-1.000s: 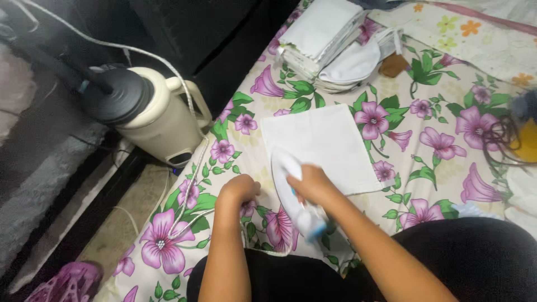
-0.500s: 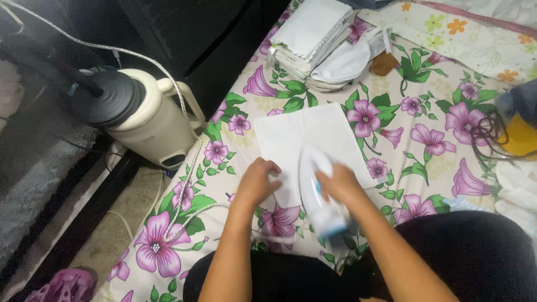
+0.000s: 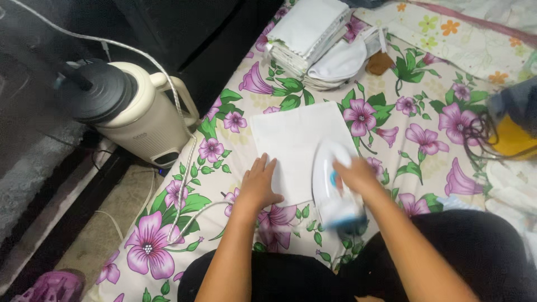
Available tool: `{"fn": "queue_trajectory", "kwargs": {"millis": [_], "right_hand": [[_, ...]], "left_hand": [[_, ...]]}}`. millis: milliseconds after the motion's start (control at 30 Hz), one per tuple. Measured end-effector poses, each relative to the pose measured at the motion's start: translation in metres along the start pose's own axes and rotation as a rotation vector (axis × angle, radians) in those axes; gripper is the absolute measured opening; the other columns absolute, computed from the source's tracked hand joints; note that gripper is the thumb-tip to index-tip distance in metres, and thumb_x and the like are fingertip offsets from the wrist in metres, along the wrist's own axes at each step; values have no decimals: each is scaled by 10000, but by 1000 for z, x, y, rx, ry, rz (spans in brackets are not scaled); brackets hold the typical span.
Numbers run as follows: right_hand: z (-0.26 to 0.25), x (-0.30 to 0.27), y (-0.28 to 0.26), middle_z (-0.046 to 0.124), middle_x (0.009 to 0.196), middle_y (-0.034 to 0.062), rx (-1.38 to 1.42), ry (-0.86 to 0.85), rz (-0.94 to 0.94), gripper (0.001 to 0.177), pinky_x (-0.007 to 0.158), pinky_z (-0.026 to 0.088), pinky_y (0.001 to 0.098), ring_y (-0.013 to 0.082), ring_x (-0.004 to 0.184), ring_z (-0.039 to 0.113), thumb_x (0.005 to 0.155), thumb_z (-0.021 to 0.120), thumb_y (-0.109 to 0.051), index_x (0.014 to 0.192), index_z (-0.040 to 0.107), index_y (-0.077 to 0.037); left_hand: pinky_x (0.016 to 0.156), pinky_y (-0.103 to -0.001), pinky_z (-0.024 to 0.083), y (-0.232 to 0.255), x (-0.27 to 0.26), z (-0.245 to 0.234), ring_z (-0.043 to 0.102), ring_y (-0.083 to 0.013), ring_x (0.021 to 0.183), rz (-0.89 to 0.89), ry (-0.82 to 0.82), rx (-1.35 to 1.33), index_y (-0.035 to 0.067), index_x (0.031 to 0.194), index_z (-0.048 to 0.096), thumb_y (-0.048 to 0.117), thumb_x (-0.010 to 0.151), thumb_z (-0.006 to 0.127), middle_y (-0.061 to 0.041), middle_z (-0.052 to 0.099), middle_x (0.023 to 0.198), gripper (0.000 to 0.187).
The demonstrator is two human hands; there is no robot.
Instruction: The person irons small patterned cloths on a floral bedsheet using a handheld electric iron. They smooth the fabric, flip the cloths to iron both sides, and fold them after ironing.
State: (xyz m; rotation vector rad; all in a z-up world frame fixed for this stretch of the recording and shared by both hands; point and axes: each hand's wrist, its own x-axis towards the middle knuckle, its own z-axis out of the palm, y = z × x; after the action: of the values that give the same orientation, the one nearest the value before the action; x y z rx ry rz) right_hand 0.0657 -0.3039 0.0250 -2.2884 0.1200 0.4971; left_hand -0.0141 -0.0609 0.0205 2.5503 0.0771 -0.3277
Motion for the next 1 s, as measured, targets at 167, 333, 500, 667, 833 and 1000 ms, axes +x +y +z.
{"fn": "queue_trajectory", "kwargs": {"millis": [167, 333, 500, 667, 833, 1000], "right_hand": [[3, -36, 21, 629, 499, 90, -22, 6, 49, 328, 503, 491, 348, 206, 451, 615, 802, 574, -329, 693, 660, -32], [-16, 17, 1, 608, 592, 129, 272, 121, 161, 287, 419, 464, 384, 255, 450, 578, 809, 630, -240, 759, 627, 43], [-12, 1, 17, 618, 581, 117, 113, 84, 133, 339, 453, 489, 371, 232, 458, 596, 809, 621, -317, 761, 651, 17], [-5, -22, 39, 666, 576, 96, -23, 136, 138, 312, 529, 509, 331, 189, 481, 641, 773, 634, -327, 747, 690, -21], [-28, 31, 12, 617, 638, 146, 317, 171, 264, 354, 431, 486, 408, 262, 479, 587, 819, 645, -274, 819, 617, 79], [-21, -1, 25, 612, 623, 126, 242, 174, 139, 284, 427, 481, 380, 224, 460, 577, 801, 621, -257, 873, 625, 18]], "left_hand": [[1069, -487, 210, -5, 4, 1, 140, -296, 1376, -23, -43, 46, 140, 1384, 281, 273, 521, 845, -124, 137, 1491, 1040], [1076, -476, 204, -5, 1, 3, 133, -287, 1379, -18, -51, 56, 137, 1385, 281, 280, 514, 842, -119, 119, 1494, 1046], [1060, -475, 238, -3, -4, -6, 138, -291, 1379, -45, -82, 33, 127, 1386, 279, 289, 524, 834, -122, 104, 1501, 1039], [1049, -467, 264, 0, -1, -13, 159, -291, 1375, -81, -93, -17, 131, 1393, 272, 292, 517, 830, -123, 96, 1504, 1051], [1063, -401, 284, -5, -6, -12, 200, -310, 1359, -31, -68, -41, 104, 1382, 288, 294, 508, 841, -165, 131, 1480, 1052], [1033, -374, 324, -5, -4, -15, 255, -302, 1333, -56, -75, -50, 96, 1392, 256, 300, 507, 835, -159, 129, 1494, 1078]]}}
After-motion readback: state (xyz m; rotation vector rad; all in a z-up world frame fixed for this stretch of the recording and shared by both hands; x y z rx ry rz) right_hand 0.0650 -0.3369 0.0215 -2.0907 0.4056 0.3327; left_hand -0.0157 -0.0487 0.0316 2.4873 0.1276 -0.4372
